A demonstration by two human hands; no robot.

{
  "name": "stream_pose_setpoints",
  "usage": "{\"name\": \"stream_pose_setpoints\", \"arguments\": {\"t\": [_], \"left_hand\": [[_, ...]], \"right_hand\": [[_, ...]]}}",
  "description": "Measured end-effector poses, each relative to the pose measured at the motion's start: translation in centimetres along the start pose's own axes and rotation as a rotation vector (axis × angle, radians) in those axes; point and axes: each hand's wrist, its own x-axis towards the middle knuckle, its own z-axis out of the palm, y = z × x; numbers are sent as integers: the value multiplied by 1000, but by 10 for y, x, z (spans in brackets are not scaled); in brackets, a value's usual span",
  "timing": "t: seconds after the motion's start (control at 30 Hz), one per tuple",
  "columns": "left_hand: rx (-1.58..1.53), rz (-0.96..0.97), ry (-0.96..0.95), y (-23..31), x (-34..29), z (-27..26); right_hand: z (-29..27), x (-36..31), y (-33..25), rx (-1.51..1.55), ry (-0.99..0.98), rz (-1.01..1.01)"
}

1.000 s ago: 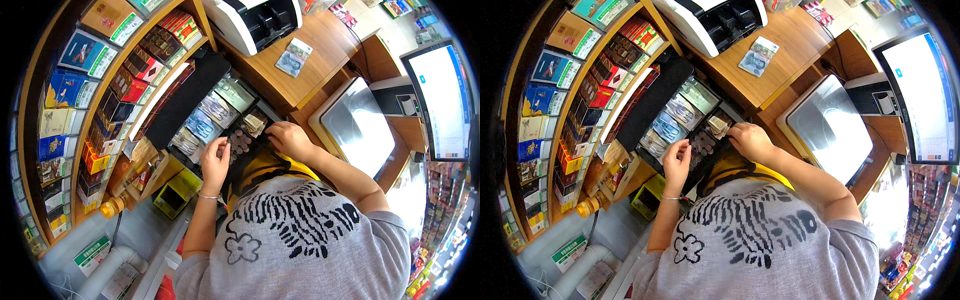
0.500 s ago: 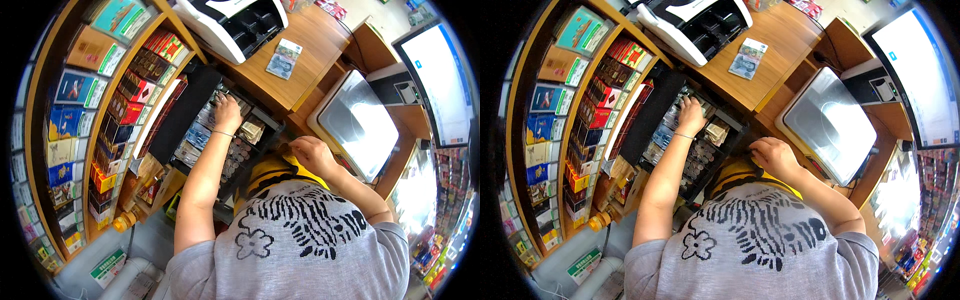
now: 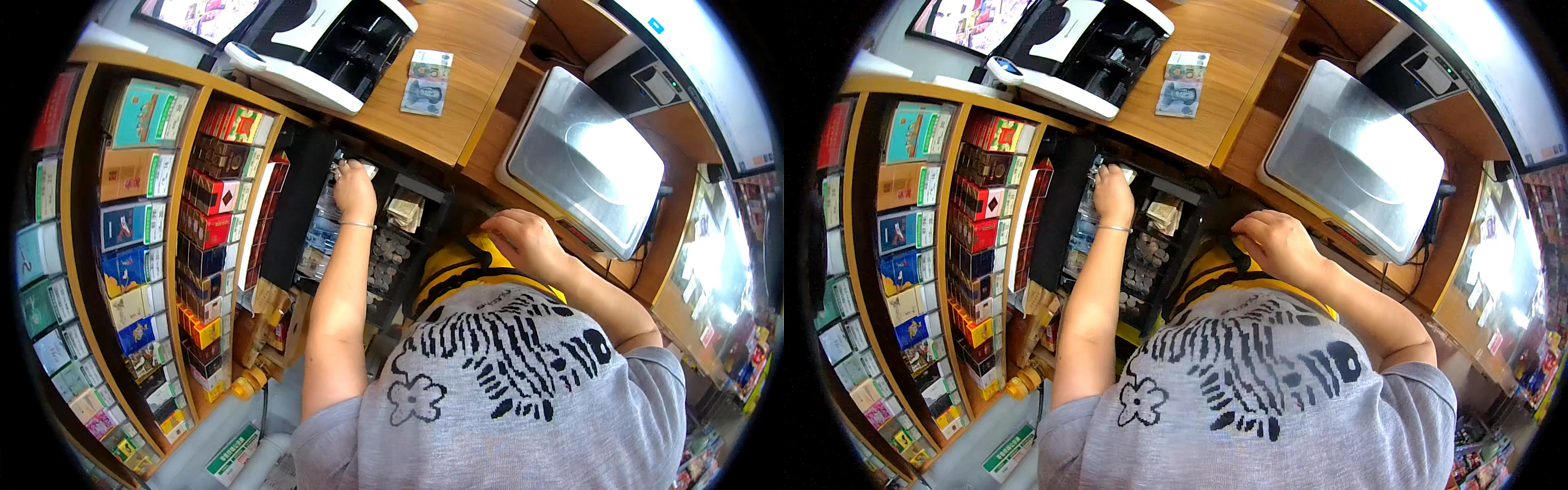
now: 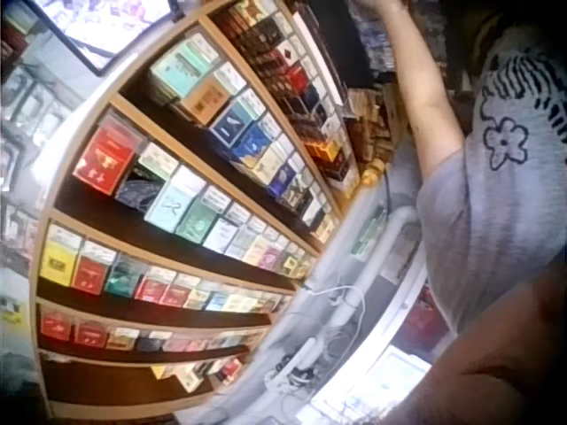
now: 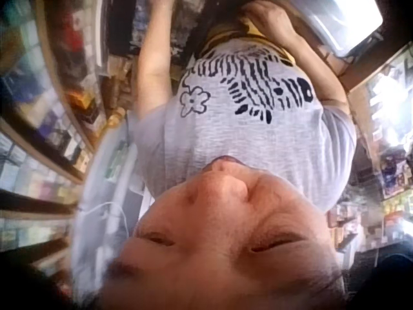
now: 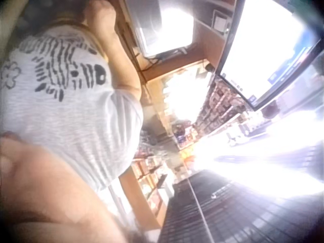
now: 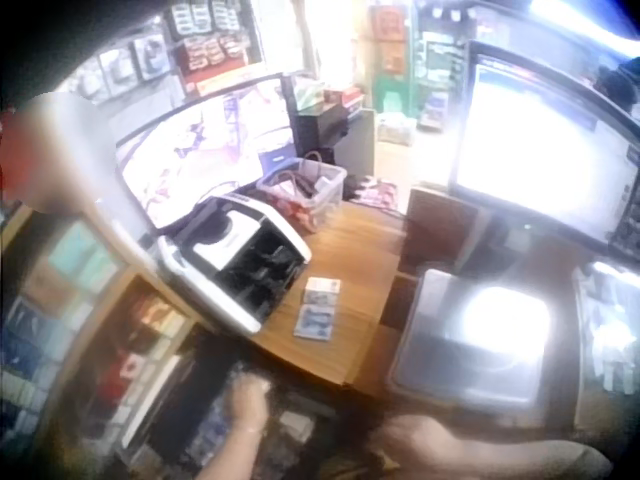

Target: The person scans a bag of snacks with a barcode reader, interacts with a touchscreen register, and provides change to a customer from a cash drawer.

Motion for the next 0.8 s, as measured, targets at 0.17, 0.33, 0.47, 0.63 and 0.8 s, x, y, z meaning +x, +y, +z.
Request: {"name": "stream_pose_setpoints", "arguments": {"t": [0.17, 0.33, 0.47, 0.63, 0.8], "left_hand": [[-187, 59, 53, -9, -17, -28], [-771, -149, -133, 7, -55, -124], [-1539, -329, -466, 1, -76, -162], [-1768, -334, -570, 4, -85, -176], [-2471, -145, -429, 0, -100, -157]], "right_hand": [[0, -1, 2, 11, 6, 16], [0, 22, -4, 17, 117, -90], [-10, 66, -41, -30, 202, -245], [2, 101, -46, 430, -450, 103], [17, 88, -54, 1089, -337, 541]]}}
